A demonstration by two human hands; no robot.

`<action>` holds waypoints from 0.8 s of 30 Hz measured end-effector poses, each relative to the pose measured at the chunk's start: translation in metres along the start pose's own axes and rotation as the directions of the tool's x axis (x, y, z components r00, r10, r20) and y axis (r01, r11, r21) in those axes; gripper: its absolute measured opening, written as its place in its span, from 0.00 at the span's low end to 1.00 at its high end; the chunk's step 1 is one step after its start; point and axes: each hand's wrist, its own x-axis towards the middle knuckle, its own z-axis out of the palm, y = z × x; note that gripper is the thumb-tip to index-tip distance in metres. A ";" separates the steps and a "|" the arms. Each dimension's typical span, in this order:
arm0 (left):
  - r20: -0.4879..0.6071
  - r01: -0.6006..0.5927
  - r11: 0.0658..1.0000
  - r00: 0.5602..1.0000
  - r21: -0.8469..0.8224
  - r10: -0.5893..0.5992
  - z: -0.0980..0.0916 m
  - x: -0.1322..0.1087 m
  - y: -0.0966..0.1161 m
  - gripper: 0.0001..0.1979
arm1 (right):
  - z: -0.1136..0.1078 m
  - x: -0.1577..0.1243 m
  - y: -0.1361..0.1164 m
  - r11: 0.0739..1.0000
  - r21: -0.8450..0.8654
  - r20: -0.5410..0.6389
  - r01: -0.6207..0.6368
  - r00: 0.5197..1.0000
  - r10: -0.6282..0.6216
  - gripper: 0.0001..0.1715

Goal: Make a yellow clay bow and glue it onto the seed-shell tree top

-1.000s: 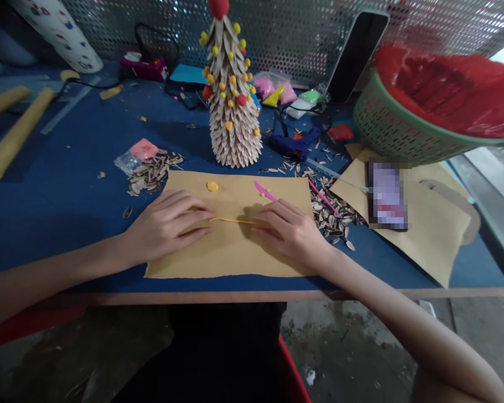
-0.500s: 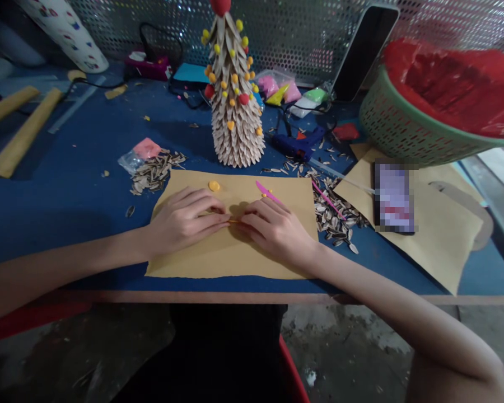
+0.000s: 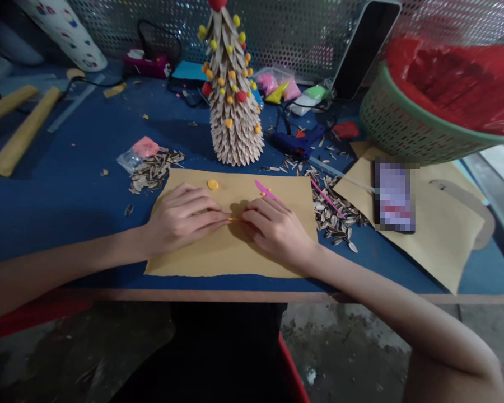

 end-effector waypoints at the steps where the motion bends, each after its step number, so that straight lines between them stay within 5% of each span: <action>1: -0.001 0.010 1.000 1.000 -0.016 -0.010 0.000 0.000 0.000 0.07 | 0.000 0.000 0.000 1.000 0.006 0.002 -0.014 1.000 0.014 0.03; 7: 0.056 0.188 0.960 0.982 -0.207 -0.181 0.003 0.000 0.003 0.06 | 0.000 -0.002 0.001 0.997 0.021 0.009 -0.069 0.998 0.069 0.03; 13: 0.175 0.430 0.842 0.903 -0.325 -0.393 0.000 0.001 0.004 0.07 | 0.003 0.000 -0.003 0.983 0.078 -0.072 -0.165 0.983 0.171 0.07; 24: 0.195 0.448 0.819 0.894 -0.357 -0.404 -0.005 0.001 0.010 0.03 | 0.000 0.006 -0.007 0.984 0.071 -0.060 -0.161 0.984 0.166 0.08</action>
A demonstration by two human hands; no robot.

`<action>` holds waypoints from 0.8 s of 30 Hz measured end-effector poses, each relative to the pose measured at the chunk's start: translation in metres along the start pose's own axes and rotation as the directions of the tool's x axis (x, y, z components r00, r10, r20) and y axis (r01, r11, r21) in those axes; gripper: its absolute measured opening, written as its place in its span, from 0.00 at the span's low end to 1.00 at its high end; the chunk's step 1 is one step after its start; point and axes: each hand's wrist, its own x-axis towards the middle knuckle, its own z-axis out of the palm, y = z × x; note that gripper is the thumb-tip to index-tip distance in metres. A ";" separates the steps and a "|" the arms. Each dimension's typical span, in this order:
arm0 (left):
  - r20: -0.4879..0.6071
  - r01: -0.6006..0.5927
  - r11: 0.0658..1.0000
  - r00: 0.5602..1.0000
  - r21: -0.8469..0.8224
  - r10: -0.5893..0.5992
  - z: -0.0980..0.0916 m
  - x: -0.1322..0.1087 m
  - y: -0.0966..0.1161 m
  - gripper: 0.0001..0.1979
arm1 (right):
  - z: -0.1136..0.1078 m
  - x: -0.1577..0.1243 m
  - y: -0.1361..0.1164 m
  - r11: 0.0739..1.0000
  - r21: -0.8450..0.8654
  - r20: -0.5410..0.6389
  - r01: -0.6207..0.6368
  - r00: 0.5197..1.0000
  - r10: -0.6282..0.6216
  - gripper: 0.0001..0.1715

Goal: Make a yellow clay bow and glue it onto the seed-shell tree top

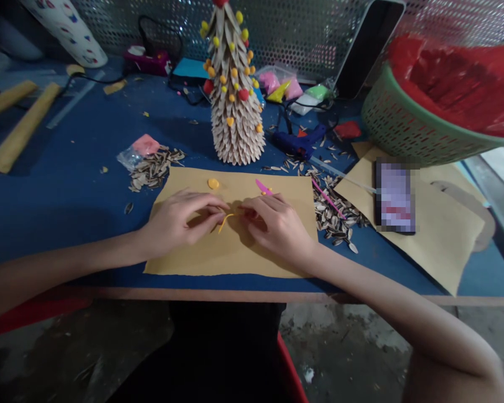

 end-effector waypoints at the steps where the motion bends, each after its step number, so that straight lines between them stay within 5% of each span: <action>1: -0.014 -0.018 1.000 1.000 0.019 0.018 -0.001 -0.002 0.000 0.03 | -0.001 0.000 0.000 1.000 -0.002 0.005 0.001 1.000 -0.001 0.08; 12: 0.053 -0.357 0.905 0.934 0.232 0.355 -0.015 -0.025 0.000 0.09 | -0.003 0.004 0.011 0.994 -0.084 0.103 0.067 0.993 -0.058 0.02; 24: 0.138 -0.464 0.865 0.885 0.192 0.444 -0.013 -0.026 0.004 0.11 | -0.002 0.004 0.006 0.999 -0.032 0.086 0.031 0.996 -0.028 0.04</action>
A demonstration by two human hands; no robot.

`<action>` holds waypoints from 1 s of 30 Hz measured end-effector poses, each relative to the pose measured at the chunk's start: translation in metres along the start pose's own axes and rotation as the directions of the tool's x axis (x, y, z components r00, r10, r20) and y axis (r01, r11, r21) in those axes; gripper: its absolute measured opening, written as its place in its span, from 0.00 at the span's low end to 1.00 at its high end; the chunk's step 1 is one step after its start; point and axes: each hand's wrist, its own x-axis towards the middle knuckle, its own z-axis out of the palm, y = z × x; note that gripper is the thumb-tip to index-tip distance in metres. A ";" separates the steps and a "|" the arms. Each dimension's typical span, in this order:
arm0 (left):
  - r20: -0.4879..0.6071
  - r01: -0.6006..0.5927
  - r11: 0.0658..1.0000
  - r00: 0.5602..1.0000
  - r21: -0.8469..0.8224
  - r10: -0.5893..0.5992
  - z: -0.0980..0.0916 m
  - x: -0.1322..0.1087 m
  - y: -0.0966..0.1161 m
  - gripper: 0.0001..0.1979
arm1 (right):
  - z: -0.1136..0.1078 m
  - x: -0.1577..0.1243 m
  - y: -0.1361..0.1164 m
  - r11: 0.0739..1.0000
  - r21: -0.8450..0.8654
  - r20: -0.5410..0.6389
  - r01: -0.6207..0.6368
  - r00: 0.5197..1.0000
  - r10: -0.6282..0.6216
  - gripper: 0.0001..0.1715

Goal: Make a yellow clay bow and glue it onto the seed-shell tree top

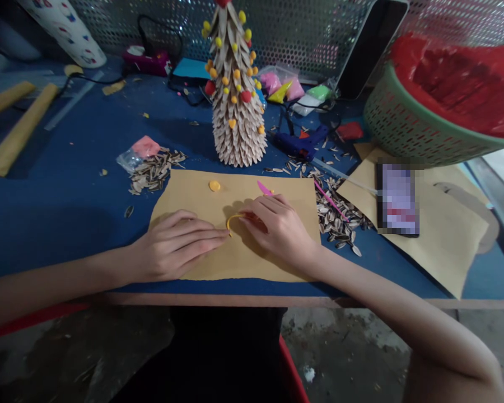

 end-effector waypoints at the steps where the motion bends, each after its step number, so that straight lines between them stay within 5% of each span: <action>1: 0.001 0.001 1.000 1.000 -0.012 -0.001 0.001 -0.001 -0.001 0.11 | -0.001 -0.001 0.000 1.000 0.002 -0.001 -0.001 1.000 0.001 0.04; 30: -0.022 -0.019 0.994 1.000 0.111 0.021 0.017 -0.005 -0.020 0.15 | -0.004 -0.015 -0.004 0.927 -0.325 0.098 0.185 0.982 -0.162 0.09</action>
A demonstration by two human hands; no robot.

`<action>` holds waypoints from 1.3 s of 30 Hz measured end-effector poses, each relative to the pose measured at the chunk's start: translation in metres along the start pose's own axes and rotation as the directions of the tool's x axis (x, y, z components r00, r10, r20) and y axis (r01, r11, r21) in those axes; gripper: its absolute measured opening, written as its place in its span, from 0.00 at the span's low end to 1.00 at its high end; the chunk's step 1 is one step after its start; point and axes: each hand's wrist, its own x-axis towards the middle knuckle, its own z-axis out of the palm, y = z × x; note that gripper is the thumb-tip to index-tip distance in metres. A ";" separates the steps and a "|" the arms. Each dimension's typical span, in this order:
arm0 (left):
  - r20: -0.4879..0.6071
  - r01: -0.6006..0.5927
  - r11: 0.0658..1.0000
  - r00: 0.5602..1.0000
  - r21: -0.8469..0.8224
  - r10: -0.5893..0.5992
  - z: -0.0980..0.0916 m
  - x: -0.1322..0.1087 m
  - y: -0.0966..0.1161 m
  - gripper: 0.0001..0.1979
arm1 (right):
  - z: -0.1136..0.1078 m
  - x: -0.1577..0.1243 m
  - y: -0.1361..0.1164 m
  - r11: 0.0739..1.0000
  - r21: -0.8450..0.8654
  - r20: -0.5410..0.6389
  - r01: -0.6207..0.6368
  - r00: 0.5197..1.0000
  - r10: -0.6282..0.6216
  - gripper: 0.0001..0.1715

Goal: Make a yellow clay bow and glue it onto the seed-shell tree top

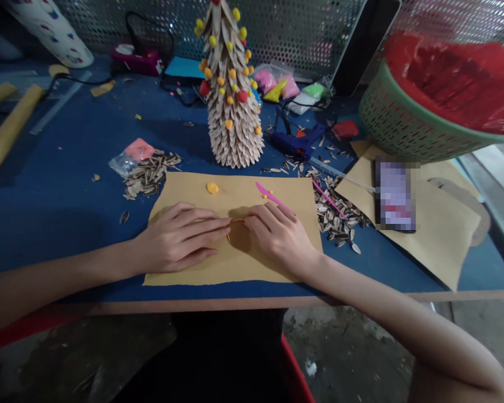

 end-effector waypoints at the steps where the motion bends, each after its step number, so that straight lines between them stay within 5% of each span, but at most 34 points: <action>1: 0.005 0.001 1.000 1.000 0.003 -0.001 0.000 0.000 0.000 0.15 | 0.000 0.000 -0.001 1.000 0.002 0.004 -0.003 1.000 0.003 0.09; 10: 0.003 -0.039 0.999 0.999 0.038 0.039 -0.005 0.005 -0.001 0.14 | -0.001 0.006 -0.005 0.989 0.138 -0.086 -0.057 0.994 0.070 0.07; 25: 0.000 -0.044 0.997 0.999 0.059 0.044 -0.005 0.006 0.000 0.13 | 0.000 0.006 -0.015 0.987 0.111 -0.055 -0.113 0.991 0.119 0.05; 31: -0.012 -0.048 0.997 0.999 0.064 0.049 -0.004 0.005 0.000 0.13 | -0.001 0.011 -0.017 0.884 0.326 0.073 -0.335 0.941 0.330 0.06; 39: -0.088 -0.050 0.997 0.995 0.054 0.055 -0.003 0.004 -0.001 0.09 | -0.008 0.019 -0.018 0.685 0.530 0.213 -0.499 0.861 0.462 0.07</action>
